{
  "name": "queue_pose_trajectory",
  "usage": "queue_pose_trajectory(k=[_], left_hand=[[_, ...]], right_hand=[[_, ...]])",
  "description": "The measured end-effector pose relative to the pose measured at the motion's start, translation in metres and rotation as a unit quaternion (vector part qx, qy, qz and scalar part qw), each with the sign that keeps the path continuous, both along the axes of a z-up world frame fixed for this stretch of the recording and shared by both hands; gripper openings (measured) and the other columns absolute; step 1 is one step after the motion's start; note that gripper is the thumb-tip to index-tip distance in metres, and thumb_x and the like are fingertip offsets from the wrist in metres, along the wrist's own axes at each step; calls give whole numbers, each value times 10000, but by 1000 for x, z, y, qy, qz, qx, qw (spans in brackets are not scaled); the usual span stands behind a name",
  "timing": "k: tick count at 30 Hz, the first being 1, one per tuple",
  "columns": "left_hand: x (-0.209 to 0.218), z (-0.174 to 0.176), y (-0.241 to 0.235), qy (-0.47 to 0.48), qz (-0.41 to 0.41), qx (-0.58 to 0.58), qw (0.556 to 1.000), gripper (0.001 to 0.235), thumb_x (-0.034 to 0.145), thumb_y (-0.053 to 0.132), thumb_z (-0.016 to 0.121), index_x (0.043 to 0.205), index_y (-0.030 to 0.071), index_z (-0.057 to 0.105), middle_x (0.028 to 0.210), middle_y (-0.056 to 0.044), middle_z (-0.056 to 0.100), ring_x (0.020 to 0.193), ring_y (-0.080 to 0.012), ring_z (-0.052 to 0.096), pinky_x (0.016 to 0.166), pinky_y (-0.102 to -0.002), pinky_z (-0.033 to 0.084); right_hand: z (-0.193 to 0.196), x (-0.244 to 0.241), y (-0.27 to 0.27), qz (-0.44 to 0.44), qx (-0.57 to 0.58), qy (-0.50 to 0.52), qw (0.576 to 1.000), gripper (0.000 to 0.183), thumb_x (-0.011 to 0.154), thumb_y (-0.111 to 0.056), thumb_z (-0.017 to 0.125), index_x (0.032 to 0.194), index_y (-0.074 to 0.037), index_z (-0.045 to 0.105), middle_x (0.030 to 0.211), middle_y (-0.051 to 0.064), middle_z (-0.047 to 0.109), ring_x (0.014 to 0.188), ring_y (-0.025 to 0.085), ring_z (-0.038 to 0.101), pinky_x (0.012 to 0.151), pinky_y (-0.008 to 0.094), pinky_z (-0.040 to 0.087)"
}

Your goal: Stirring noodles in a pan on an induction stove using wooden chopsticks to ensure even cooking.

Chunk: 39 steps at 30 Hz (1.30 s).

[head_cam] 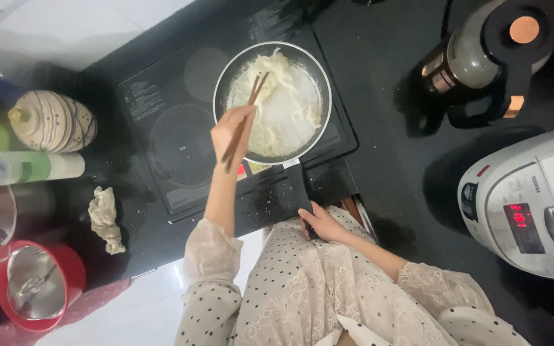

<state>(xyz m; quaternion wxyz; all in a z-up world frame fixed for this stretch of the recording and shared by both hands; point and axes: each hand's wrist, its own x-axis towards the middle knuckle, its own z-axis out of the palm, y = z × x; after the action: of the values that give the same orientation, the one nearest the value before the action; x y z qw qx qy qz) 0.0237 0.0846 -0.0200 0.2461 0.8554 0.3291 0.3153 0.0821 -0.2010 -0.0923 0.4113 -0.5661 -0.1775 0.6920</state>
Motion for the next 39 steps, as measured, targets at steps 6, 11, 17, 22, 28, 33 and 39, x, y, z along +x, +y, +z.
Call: queue_pose_trajectory(k=[6,11,17,22,28,33,39], left_hand=[[-2,-47,-35,85,-17,132,987,86,905,216,698,960,282,707,903,95,700,819,-117,705,752,-233,558],[-34,-28,-83,107,-47,92,989,83,891,221,709,957,267,730,922,76,710,841,-128,708,760,-244,559],[-56,47,-121,65,-64,-128,987,76,931,184,666,972,196,729,961,-10,732,900,-208,697,821,-303,559],[-73,6,-51,72,39,-128,988,87,946,226,662,929,216,746,900,-4,733,892,-154,698,801,-261,538],[-49,-54,-47,85,78,-10,993,73,944,255,667,987,227,719,946,34,725,910,-134,693,819,-260,533],[-55,-41,-108,137,18,132,982,86,879,236,728,962,246,710,899,87,708,788,-90,699,734,-215,559],[-76,47,-113,148,-87,-99,980,96,927,207,664,969,268,725,970,123,722,904,-99,706,783,-202,554]], right_hand=[[16,5,3,33,19,-44,998,287,1053,-278,430,980,-21,535,684,101,649,570,188,668,576,316,536],[1,7,0,40,33,-11,999,343,1064,-290,384,1094,29,508,731,122,639,582,208,675,557,347,557],[-36,-2,-6,16,49,-5,999,344,1059,-283,409,1122,45,493,718,115,632,553,209,679,541,337,565],[-23,2,-2,28,46,-30,998,311,1056,-276,407,1080,12,521,727,95,634,568,193,685,544,311,549],[-19,1,0,10,40,-41,998,243,1050,-252,423,1018,-39,536,713,84,627,559,186,665,539,304,536],[-17,2,-2,-7,38,-2,999,240,1051,-233,428,1029,-11,518,706,105,621,565,206,674,543,332,568],[-8,4,1,8,53,1,999,253,1058,-257,420,1016,-29,521,704,104,629,561,210,681,530,341,572]])
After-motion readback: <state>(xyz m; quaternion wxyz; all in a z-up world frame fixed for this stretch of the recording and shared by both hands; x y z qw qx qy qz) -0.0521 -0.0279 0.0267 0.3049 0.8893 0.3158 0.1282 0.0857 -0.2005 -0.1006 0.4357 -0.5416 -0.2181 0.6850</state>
